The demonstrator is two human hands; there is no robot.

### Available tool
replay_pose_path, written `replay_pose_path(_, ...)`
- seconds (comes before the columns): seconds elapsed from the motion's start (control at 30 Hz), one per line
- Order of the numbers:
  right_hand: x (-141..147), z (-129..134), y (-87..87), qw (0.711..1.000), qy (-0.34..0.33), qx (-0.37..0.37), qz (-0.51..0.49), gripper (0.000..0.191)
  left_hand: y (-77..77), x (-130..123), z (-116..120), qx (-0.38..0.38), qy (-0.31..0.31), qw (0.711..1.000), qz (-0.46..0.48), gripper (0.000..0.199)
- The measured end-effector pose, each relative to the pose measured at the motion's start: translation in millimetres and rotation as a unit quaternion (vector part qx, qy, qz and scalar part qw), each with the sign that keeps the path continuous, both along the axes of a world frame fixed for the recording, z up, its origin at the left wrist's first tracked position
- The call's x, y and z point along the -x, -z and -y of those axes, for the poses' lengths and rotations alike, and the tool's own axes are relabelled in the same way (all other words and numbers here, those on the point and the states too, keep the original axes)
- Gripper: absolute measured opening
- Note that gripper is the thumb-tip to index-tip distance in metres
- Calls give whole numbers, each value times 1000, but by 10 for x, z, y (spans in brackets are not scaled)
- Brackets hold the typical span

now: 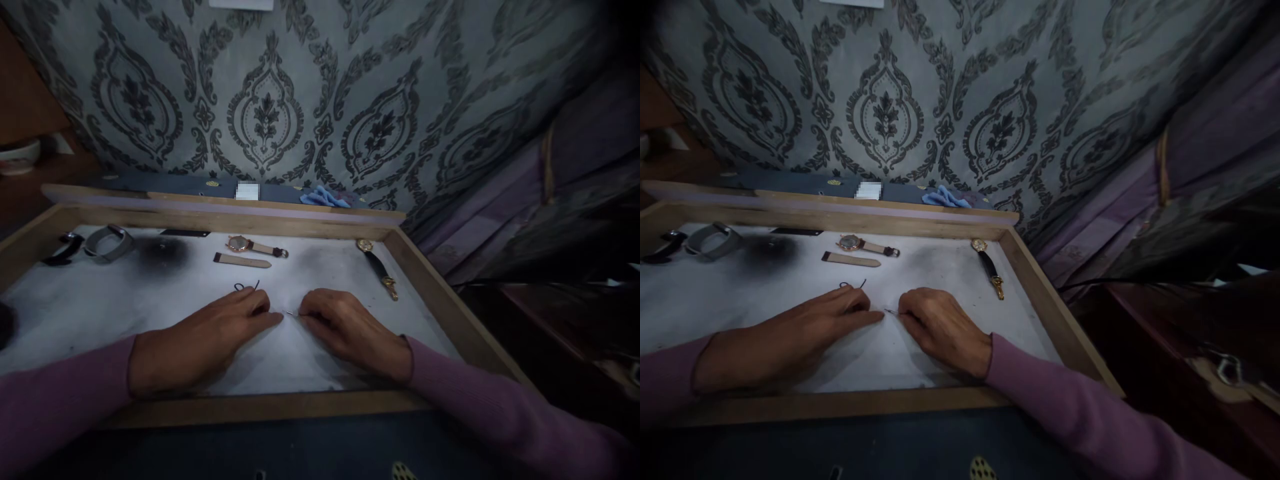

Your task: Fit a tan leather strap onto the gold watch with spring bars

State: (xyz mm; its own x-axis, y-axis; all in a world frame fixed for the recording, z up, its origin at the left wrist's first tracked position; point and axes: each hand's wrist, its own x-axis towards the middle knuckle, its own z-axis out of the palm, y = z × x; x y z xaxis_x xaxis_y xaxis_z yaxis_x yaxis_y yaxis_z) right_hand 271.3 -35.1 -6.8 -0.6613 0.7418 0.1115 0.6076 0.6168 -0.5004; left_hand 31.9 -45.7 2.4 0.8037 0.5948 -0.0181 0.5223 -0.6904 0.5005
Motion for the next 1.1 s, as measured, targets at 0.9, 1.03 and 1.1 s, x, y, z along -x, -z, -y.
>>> replay_pose_path(0.9, 32, -78, 14, 996, -68, -34, 45, 19, -76, 171, -21, -66, 40, 997, 7, 58)
replay_pose_path(1.03, 30, -77, 30, 996, -75, -33, 38, 20, -108, 180, 7, -92, 44, 995, -22, 61)
replay_pose_path(1.1, 39, -80, 39, 996, -76, -35, 34, 21, -133, 180, 21, -102, 53, 993, -34, 62)
